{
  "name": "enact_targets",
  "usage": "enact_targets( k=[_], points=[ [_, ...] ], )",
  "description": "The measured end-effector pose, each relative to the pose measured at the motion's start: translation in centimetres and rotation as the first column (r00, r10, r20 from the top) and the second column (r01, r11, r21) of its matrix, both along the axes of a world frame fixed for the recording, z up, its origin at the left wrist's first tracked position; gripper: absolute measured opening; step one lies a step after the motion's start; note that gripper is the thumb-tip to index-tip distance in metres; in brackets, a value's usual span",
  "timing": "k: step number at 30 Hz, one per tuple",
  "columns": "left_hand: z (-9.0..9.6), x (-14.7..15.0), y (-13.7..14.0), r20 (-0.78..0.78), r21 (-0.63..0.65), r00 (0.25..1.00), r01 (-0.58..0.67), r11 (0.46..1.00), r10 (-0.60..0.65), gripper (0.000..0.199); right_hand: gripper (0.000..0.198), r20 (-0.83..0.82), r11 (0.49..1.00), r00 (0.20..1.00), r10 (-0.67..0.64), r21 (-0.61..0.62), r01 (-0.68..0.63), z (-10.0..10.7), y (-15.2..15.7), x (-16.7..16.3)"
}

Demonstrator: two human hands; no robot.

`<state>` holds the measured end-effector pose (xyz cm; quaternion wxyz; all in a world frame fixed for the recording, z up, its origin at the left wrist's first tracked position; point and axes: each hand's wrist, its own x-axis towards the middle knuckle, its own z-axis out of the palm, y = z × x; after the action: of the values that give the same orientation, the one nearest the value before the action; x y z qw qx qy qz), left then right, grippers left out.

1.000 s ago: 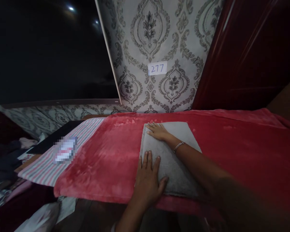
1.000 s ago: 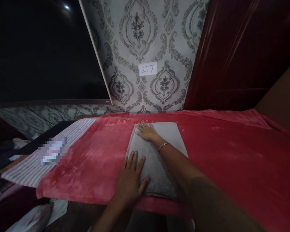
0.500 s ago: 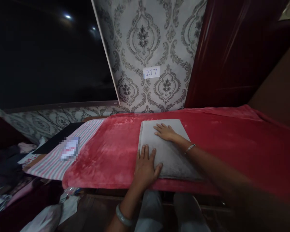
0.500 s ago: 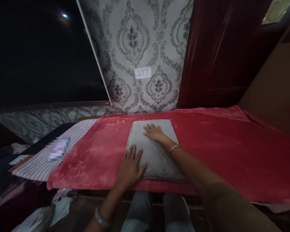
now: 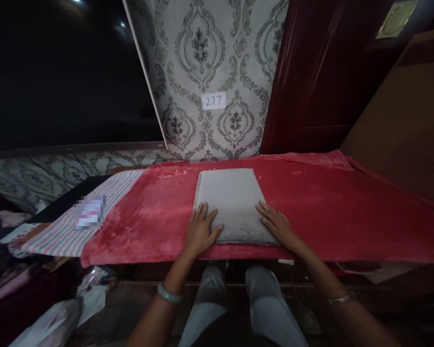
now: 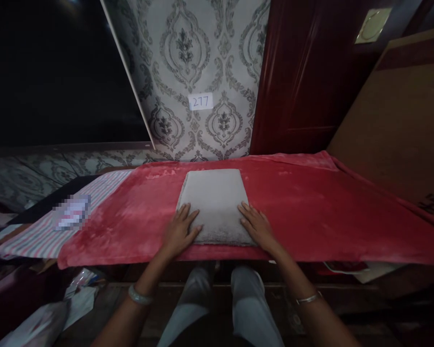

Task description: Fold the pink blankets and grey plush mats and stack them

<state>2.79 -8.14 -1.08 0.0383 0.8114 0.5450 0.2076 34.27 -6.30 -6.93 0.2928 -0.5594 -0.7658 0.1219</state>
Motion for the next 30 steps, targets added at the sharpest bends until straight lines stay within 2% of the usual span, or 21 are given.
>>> enact_targets(
  k=[4,6,8,12,17,23,27,30],
  points=[
    [-0.1,-3.3,0.7,0.186,-0.028,0.975,0.130,0.991,-0.123,0.045,0.053,-0.281,0.998,0.960,-0.008,0.063,0.027,-0.1,-1.7,0.7],
    [-0.4,-5.4,1.0,0.253,0.022,0.959,0.124,0.992,-0.126,0.044,0.053,-0.376,0.995,0.925,-0.052,0.065,0.082,-0.2,-1.8,0.9],
    [-0.8,-7.3,1.1,0.239,0.069,0.964,0.100,0.993,-0.114,0.045,0.053,-0.409,0.992,0.911,-0.056,0.078,0.096,-0.4,-1.8,1.0],
    [-1.1,-9.1,0.7,0.058,0.059,0.991,0.118,0.991,-0.122,0.048,0.058,-0.366,0.993,0.930,0.017,0.113,0.026,-0.8,-1.4,1.2],
    [0.1,-9.1,0.7,-0.106,0.046,0.977,0.193,0.980,-0.187,0.053,0.061,-0.288,0.994,0.952,0.100,0.067,-0.084,-0.6,-1.4,1.9],
    [0.8,-9.6,1.2,-0.181,0.042,0.945,0.284,0.958,-0.272,0.065,0.062,-0.244,0.982,0.955,0.171,-0.033,-0.185,0.6,-2.0,2.5],
    [0.7,-9.8,1.2,-0.213,0.058,0.923,0.340,0.938,-0.322,0.064,0.064,-0.244,0.980,0.951,0.187,-0.025,-0.199,1.0,-2.3,2.2],
    [1.0,-9.3,1.2,-0.249,0.101,0.919,0.339,0.935,-0.306,0.069,0.065,-0.249,0.983,0.951,0.182,0.012,-0.185,0.8,-2.5,1.8]
  ],
)
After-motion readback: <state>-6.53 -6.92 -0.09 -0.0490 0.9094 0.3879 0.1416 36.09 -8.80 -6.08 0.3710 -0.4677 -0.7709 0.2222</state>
